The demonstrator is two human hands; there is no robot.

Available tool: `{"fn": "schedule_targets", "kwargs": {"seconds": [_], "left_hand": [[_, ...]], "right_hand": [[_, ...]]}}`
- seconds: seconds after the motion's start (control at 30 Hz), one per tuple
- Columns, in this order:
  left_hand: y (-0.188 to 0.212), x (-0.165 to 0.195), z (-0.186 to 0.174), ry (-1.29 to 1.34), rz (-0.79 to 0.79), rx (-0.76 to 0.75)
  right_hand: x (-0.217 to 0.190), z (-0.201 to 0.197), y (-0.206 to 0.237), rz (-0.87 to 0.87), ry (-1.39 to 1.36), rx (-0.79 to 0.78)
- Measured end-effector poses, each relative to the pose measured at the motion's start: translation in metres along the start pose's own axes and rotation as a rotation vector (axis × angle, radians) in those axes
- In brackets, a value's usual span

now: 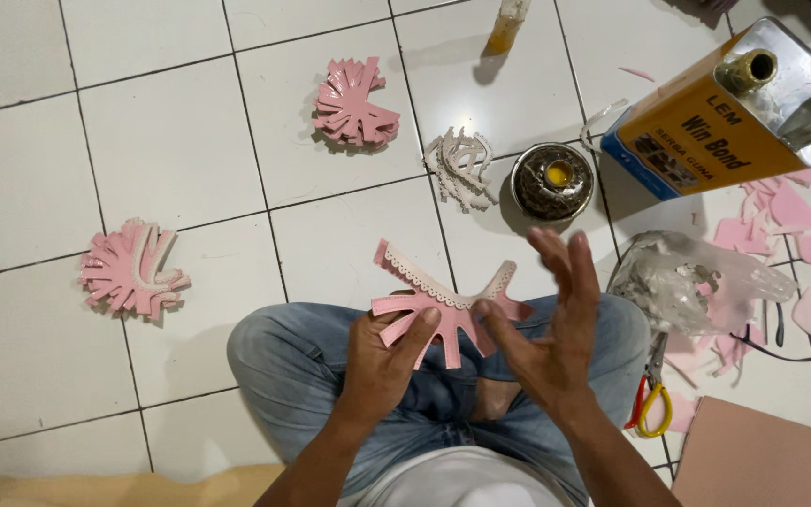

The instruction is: The person sits on the floor and glues white lace trim onto pink foam cutout pieces, pressing the trim along the curved edge of each piece. They work through several pieces one at a time, setting finished ones aside and picking up new foam pieces and lace from the floor.

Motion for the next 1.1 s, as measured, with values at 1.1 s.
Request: {"fn": "schedule_targets", "kwargs": {"seconds": [1.1], "left_hand": [[0.005, 0.010, 0.017, -0.074, 0.106, -0.209]], "right_hand": [[0.004, 0.016, -0.013, 0.170, -0.114, -0.399]]}}
Point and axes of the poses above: each hand's wrist, its own y-axis away from the middle knuckle, its own z-axis out of the palm, x = y × z, the point moved 6 cm from there along -y, towards the middle knuckle, and after that the axes turned 13 degrees about y, right-handed, at the moved point
